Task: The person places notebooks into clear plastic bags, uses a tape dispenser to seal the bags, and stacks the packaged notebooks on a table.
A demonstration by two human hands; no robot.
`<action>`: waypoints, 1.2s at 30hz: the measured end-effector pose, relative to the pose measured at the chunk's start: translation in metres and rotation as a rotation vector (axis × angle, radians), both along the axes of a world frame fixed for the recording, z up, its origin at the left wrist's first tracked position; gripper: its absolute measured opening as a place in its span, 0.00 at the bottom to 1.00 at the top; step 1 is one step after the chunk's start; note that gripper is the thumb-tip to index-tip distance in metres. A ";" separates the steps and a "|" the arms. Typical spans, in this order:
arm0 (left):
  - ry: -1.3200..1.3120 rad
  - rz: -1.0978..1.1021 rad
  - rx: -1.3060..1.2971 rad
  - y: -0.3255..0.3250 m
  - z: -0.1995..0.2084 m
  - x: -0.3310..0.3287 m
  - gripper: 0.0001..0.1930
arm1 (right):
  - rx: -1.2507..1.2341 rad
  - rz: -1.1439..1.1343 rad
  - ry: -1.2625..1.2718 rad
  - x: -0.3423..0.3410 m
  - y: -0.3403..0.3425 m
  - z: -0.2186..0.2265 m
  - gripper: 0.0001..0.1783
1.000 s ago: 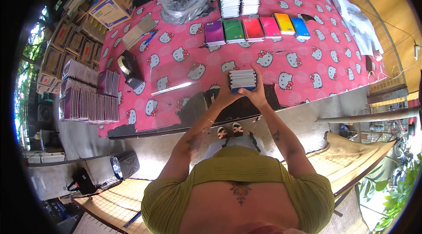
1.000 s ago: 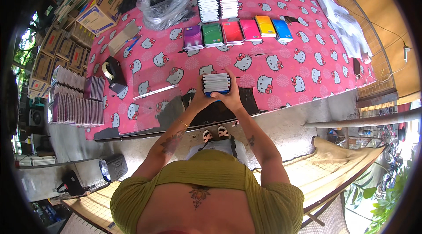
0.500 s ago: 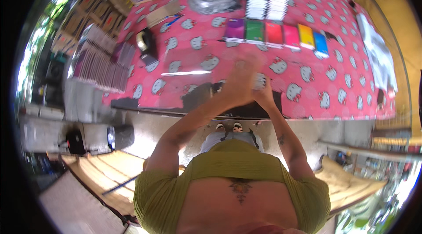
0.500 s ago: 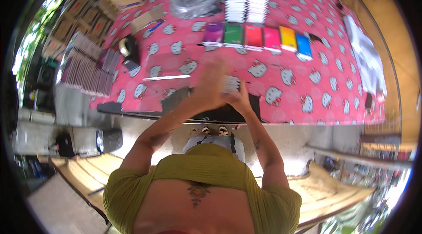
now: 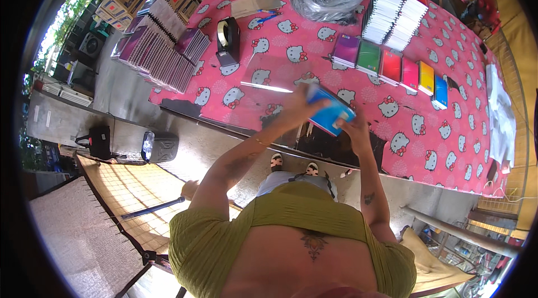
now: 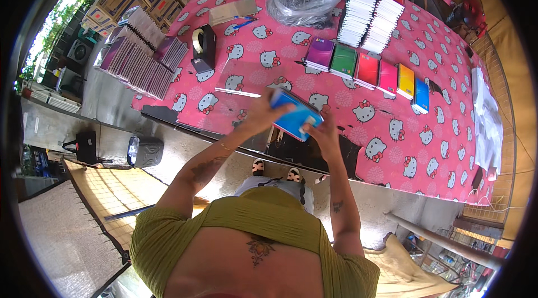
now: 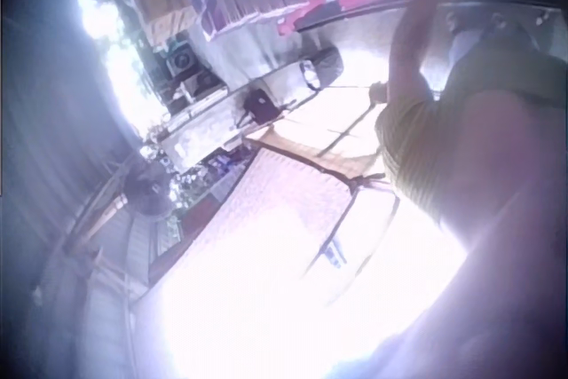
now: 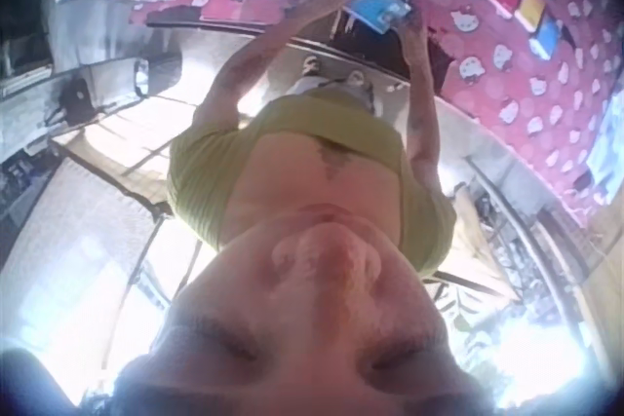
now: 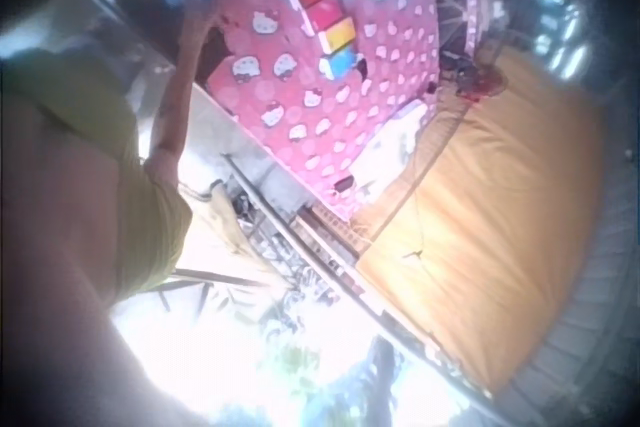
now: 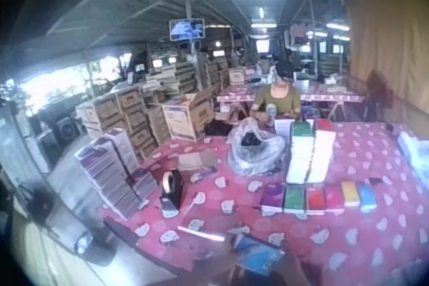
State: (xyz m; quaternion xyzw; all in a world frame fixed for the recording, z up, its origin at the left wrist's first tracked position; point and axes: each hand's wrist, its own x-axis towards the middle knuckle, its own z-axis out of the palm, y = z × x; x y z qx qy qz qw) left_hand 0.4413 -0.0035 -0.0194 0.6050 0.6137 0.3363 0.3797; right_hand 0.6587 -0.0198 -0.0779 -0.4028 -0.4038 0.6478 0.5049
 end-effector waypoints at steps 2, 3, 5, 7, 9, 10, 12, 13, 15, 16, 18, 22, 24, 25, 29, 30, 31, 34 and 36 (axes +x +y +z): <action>-0.291 0.146 -0.086 -0.001 -0.032 -0.045 0.42 | -0.189 0.114 -0.010 -0.038 0.007 -0.007 0.39; -0.365 0.193 -0.108 0.000 -0.049 -0.067 0.43 | -0.280 0.173 -0.017 -0.058 0.014 -0.010 0.38; -0.272 0.239 -0.168 0.005 -0.060 -0.107 0.42 | -0.269 0.198 -0.033 -0.098 0.027 -0.013 0.35; -0.120 0.258 -0.225 0.015 -0.064 -0.141 0.43 | -0.283 0.247 -0.069 -0.127 0.043 -0.013 0.34; 0.084 0.247 -0.266 0.031 -0.063 -0.165 0.45 | -0.311 0.315 -0.129 -0.148 0.063 -0.012 0.34; 0.182 0.241 -0.202 0.037 -0.076 -0.175 0.47 | -0.283 0.309 -0.185 -0.159 0.069 -0.017 0.33; 0.359 0.269 -0.156 0.045 -0.079 -0.173 0.46 | -0.255 0.232 -0.448 -0.167 0.080 -0.031 0.33; 0.445 0.291 -0.138 0.045 -0.080 -0.171 0.45 | -0.244 0.200 -0.581 -0.172 0.081 -0.028 0.32; 0.447 0.296 -0.102 0.046 -0.079 -0.171 0.46 | -0.194 0.190 -0.686 -0.173 0.081 -0.020 0.31; 0.450 0.295 -0.084 0.044 -0.079 -0.173 0.46 | -0.171 0.183 -0.737 -0.173 0.079 -0.014 0.30; 0.378 0.352 -0.066 0.042 -0.084 -0.180 0.42 | -0.201 0.107 -0.672 -0.175 0.079 -0.026 0.29; 0.103 0.429 0.053 0.008 -0.074 -0.207 0.32 | 0.265 -0.005 -0.788 -0.139 0.055 -0.048 0.22; 0.093 -0.098 0.124 -0.033 -0.074 -0.232 0.19 | 0.412 0.409 -0.811 -0.141 0.009 -0.019 0.14; 0.186 -0.242 0.211 -0.042 -0.078 -0.241 0.15 | 0.508 0.458 -0.845 -0.142 0.004 -0.026 0.11; 0.296 -0.473 0.289 -0.052 -0.107 -0.254 0.06 | 0.621 0.539 -0.945 -0.144 -0.001 -0.040 0.06; 0.263 -0.448 0.238 -0.050 -0.110 -0.254 0.05 | 0.559 0.537 -0.951 -0.146 0.000 -0.038 0.06; 0.239 -0.450 0.295 -0.046 -0.106 -0.253 0.04 | 0.492 0.524 -0.961 -0.146 0.002 -0.035 0.07; 0.174 -0.384 0.441 -0.022 -0.078 -0.250 0.04 | 0.317 0.439 -0.924 -0.150 0.009 0.007 0.09; 0.133 -0.261 0.488 0.008 -0.068 -0.244 0.06 | 0.546 -0.102 -1.134 -0.156 0.034 0.016 0.11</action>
